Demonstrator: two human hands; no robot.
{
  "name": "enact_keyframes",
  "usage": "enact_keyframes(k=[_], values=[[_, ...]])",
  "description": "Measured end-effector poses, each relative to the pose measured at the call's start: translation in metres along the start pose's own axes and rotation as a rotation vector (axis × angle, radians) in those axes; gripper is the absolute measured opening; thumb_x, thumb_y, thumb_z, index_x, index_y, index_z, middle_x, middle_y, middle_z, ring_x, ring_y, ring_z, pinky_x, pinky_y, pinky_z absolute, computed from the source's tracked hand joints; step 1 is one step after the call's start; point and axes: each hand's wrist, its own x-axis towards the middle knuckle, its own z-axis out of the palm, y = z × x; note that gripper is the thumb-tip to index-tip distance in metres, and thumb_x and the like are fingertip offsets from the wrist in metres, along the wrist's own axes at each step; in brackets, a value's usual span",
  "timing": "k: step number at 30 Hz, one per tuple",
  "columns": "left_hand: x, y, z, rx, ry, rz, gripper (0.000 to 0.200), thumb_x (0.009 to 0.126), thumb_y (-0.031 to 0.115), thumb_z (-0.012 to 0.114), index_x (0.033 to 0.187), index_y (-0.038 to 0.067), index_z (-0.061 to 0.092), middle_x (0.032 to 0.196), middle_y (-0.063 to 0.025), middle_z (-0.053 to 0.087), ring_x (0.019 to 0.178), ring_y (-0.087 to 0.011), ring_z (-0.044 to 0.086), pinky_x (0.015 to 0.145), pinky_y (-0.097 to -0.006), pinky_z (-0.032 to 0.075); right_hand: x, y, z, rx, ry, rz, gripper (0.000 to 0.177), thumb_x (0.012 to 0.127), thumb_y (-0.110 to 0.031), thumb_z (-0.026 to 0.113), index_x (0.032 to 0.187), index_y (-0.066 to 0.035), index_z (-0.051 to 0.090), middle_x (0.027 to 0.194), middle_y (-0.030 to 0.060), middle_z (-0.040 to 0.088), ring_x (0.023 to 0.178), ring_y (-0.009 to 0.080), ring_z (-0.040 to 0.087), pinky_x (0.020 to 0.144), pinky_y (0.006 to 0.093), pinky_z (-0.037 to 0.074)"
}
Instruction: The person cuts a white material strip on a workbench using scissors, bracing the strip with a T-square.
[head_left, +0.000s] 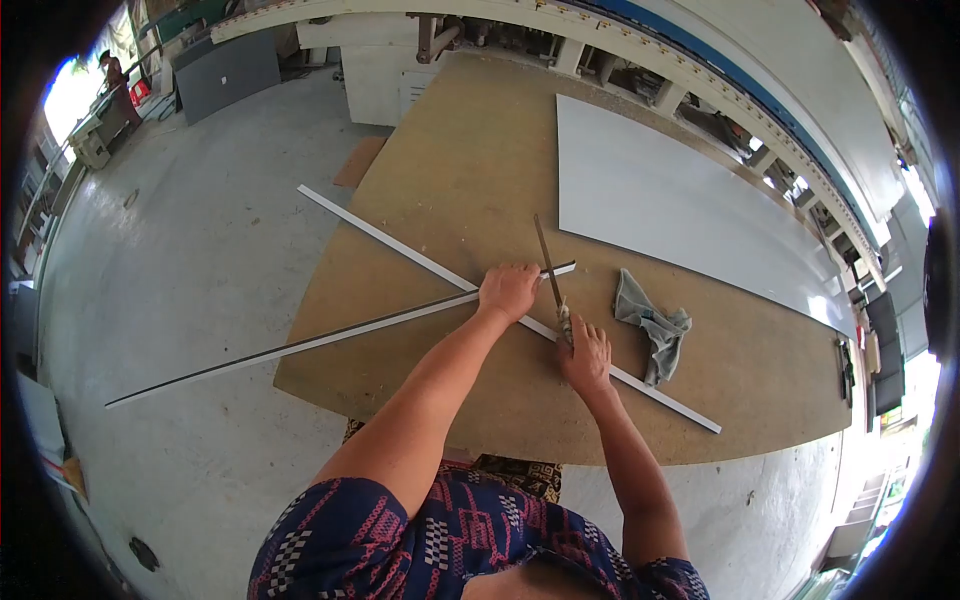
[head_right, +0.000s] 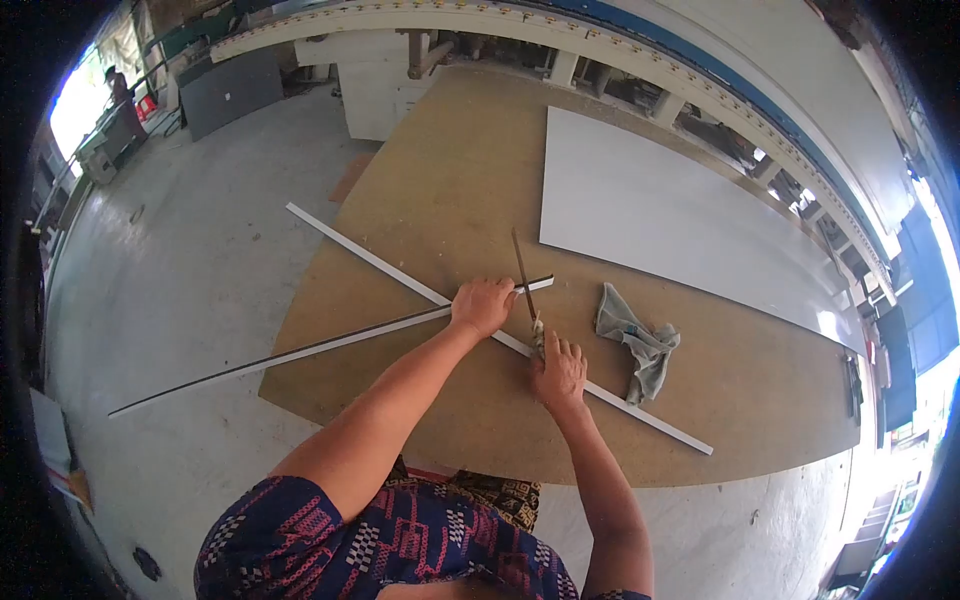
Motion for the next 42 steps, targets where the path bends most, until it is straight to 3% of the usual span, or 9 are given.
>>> enact_keyframes(k=[5,8,14,20,26,29,36,42], values=[[0.000,-0.001,0.003,-0.032,0.029,0.008,0.020,0.088,0.029,0.049,0.086,0.009,0.054,0.081,-0.0128,0.063,0.080,-0.0333,0.061,0.069,-0.0461,0.047,0.006,-0.005,-0.011,-0.124,-0.024,-0.025,0.045,0.079,-0.013,0.055,0.121,-0.001,0.043,0.105,0.0186,0.055,0.095,0.0368,0.054,0.080,0.0482,0.042],[0.000,0.000,0.002,-0.021,-0.008,0.004,0.020,0.089,0.028,0.048,0.087,0.009,0.054,0.082,-0.0124,0.063,0.080,-0.0330,0.061,0.069,-0.0462,0.048,0.008,-0.009,-0.013,0.035,-0.103,0.104,0.048,0.079,-0.011,0.054,0.123,0.000,0.040,0.102,0.0219,0.056,0.088,0.0393,0.058,0.075,0.0482,0.045],[-0.001,0.001,-0.002,0.010,-0.022,0.013,0.021,0.090,0.028,0.048,0.087,0.009,0.054,0.081,-0.0117,0.063,0.079,-0.0319,0.061,0.068,-0.0458,0.048,0.009,-0.008,-0.016,0.039,-0.215,0.121,0.057,0.080,-0.011,0.052,0.132,0.001,0.031,0.093,0.0267,0.060,0.083,0.0393,0.061,0.070,0.0480,0.047],[0.002,0.003,-0.004,-0.002,-0.106,-0.006,0.022,0.090,0.030,0.047,0.089,0.008,0.053,0.081,-0.0112,0.063,0.082,-0.0310,0.061,0.070,-0.0445,0.049,-0.063,0.002,-0.039,0.005,-0.142,0.054,0.056,0.081,-0.013,0.049,0.132,0.002,0.031,0.087,0.0254,0.061,0.080,0.0405,0.061,0.070,0.0479,0.048],[0.001,0.000,0.001,0.014,-0.034,0.053,0.022,0.091,0.029,0.046,0.089,0.009,0.054,0.081,-0.0115,0.063,0.080,-0.0313,0.062,0.069,-0.0444,0.049,0.017,-0.009,-0.009,-0.028,-0.150,0.069,0.054,0.080,-0.010,0.047,0.131,0.000,0.032,0.085,0.0239,0.062,0.078,0.0393,0.061,0.069,0.0473,0.048],[0.002,0.001,-0.006,-0.028,-0.102,0.023,0.022,0.091,0.029,0.045,0.089,0.009,0.054,0.082,-0.0117,0.063,0.080,-0.0314,0.061,0.070,-0.0450,0.048,0.038,-0.008,0.002,-0.022,-0.146,0.067,0.056,0.081,-0.010,0.047,0.134,0.000,0.030,0.083,0.0230,0.062,0.078,0.0389,0.062,0.067,0.0470,0.048],[0.001,0.003,-0.005,-0.006,-0.096,0.016,0.020,0.090,0.028,0.047,0.089,0.009,0.054,0.082,-0.0113,0.063,0.080,-0.0315,0.061,0.069,-0.0447,0.048,-0.062,0.004,-0.026,0.017,-0.129,0.041,0.058,0.082,-0.011,0.047,0.136,-0.001,0.027,0.090,0.0254,0.061,0.078,0.0391,0.062,0.066,0.0476,0.048],[0.000,0.002,-0.004,-0.007,-0.068,0.043,0.019,0.089,0.028,0.048,0.088,0.010,0.054,0.083,-0.0112,0.063,0.083,-0.0306,0.060,0.069,-0.0448,0.048,0.017,-0.012,-0.009,0.000,-0.182,0.127,0.056,0.081,-0.008,0.047,0.134,-0.002,0.031,0.093,0.0257,0.060,0.080,0.0400,0.061,0.068,0.0466,0.048]])
